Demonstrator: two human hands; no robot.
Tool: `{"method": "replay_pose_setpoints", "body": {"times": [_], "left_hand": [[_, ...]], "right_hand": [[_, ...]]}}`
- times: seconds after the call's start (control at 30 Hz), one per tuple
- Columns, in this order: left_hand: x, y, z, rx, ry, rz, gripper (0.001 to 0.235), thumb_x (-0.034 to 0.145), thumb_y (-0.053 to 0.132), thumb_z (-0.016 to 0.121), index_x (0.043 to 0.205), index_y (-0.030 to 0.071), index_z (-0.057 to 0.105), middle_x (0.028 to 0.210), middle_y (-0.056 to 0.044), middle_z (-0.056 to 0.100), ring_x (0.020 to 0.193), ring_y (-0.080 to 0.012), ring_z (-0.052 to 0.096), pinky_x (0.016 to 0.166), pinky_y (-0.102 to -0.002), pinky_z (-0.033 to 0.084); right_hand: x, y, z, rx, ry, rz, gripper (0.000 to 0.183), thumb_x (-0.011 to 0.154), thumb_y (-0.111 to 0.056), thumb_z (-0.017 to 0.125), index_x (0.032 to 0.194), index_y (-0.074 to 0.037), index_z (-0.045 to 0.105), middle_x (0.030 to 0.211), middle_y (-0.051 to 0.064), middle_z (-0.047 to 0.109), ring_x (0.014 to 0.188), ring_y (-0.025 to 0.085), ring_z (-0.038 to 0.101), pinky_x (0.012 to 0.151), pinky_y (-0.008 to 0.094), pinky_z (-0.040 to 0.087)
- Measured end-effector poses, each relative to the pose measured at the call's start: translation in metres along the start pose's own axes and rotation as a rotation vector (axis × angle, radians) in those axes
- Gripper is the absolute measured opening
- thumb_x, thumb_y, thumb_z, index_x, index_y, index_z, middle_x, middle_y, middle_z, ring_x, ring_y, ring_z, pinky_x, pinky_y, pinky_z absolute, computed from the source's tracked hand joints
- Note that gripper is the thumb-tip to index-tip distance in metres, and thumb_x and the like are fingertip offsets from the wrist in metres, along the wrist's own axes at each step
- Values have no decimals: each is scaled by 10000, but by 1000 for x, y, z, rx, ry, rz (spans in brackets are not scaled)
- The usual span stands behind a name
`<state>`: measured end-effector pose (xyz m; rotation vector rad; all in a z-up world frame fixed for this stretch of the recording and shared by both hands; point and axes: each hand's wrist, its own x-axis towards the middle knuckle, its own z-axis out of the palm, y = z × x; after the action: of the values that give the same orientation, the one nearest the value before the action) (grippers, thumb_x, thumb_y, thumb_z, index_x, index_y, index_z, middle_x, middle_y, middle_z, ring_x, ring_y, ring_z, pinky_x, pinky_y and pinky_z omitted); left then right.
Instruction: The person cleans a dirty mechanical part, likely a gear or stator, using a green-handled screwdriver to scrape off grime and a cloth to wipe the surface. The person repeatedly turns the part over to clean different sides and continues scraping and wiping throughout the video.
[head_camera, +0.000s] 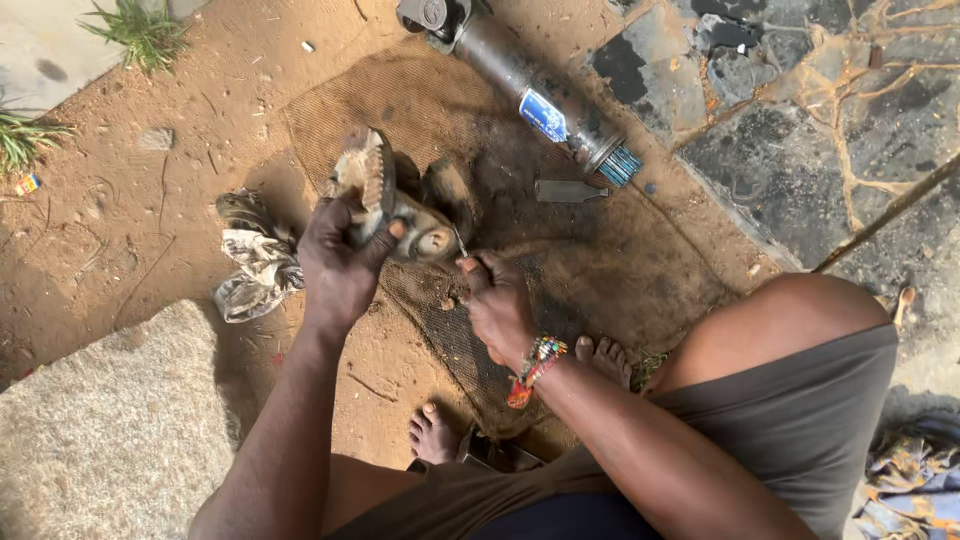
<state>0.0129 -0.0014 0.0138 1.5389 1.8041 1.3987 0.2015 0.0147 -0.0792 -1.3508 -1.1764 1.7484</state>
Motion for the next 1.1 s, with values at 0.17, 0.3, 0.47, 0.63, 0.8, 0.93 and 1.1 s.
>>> {"method": "replay_pose_setpoints", "body": {"times": [0.17, 0.3, 0.47, 0.63, 0.8, 0.93, 1.1], "left_hand": [[-2, 2, 3, 144, 22, -52, 459, 847, 264, 893, 1156, -5, 687, 924, -22, 585, 735, -86, 498, 629, -264, 469], [-4, -14, -3, 225, 23, -9, 500, 856, 297, 897, 1187, -17, 693, 855, -54, 487, 729, -134, 444, 626, -316, 418], [-16, -12, -7, 235, 9, -6, 466, 871, 370, 880, 1097, 42, 638, 848, -46, 536, 747, -136, 470, 649, -322, 446], [-16, -11, -4, 142, 13, -4, 431, 875, 427, 832, 1058, 72, 670, 1190, -14, 630, 880, -77, 571, 722, -262, 521], [-15, -11, -13, 224, -7, -112, 477, 828, 301, 901, 1174, 32, 711, 979, -71, 639, 759, -131, 489, 656, -266, 427], [-20, -19, -19, 169, 15, -57, 458, 807, 226, 930, 1135, 20, 686, 964, -82, 537, 828, -147, 488, 726, -278, 437], [-19, -18, -21, -35, 0, 23, 385, 922, 234, 925, 886, 23, 606, 857, -20, 552, 1178, -185, 682, 1075, -361, 550]], "right_hand": [[-40, -21, 0, -126, 60, -217, 173, 1039, -153, 566, 1131, -109, 705, 659, -9, 578, 474, 67, 458, 376, 287, 353], [-22, -36, -14, -449, 73, -408, 181, 1025, -172, 599, 1143, -91, 710, 677, 36, 630, 484, 106, 499, 423, 300, 380], [-22, 3, -31, -612, 1, -669, 124, 1056, -212, 631, 1027, -113, 699, 772, 46, 666, 624, 135, 577, 540, 283, 451], [-14, -12, -30, -550, 44, -515, 185, 1033, -204, 590, 1146, -110, 703, 611, 16, 625, 424, 107, 535, 328, 259, 379], [1, -4, -52, -741, -103, -569, 179, 1032, -194, 594, 1146, -100, 696, 563, 8, 585, 382, 106, 472, 321, 255, 330], [-16, -2, -49, -692, -64, -508, 203, 1048, -259, 574, 1130, -115, 691, 545, -4, 601, 358, 87, 470, 318, 262, 332], [-2, -2, -45, -832, -281, -377, 253, 1038, -276, 548, 1192, -103, 653, 509, 42, 579, 325, 120, 421, 308, 276, 313]]}}
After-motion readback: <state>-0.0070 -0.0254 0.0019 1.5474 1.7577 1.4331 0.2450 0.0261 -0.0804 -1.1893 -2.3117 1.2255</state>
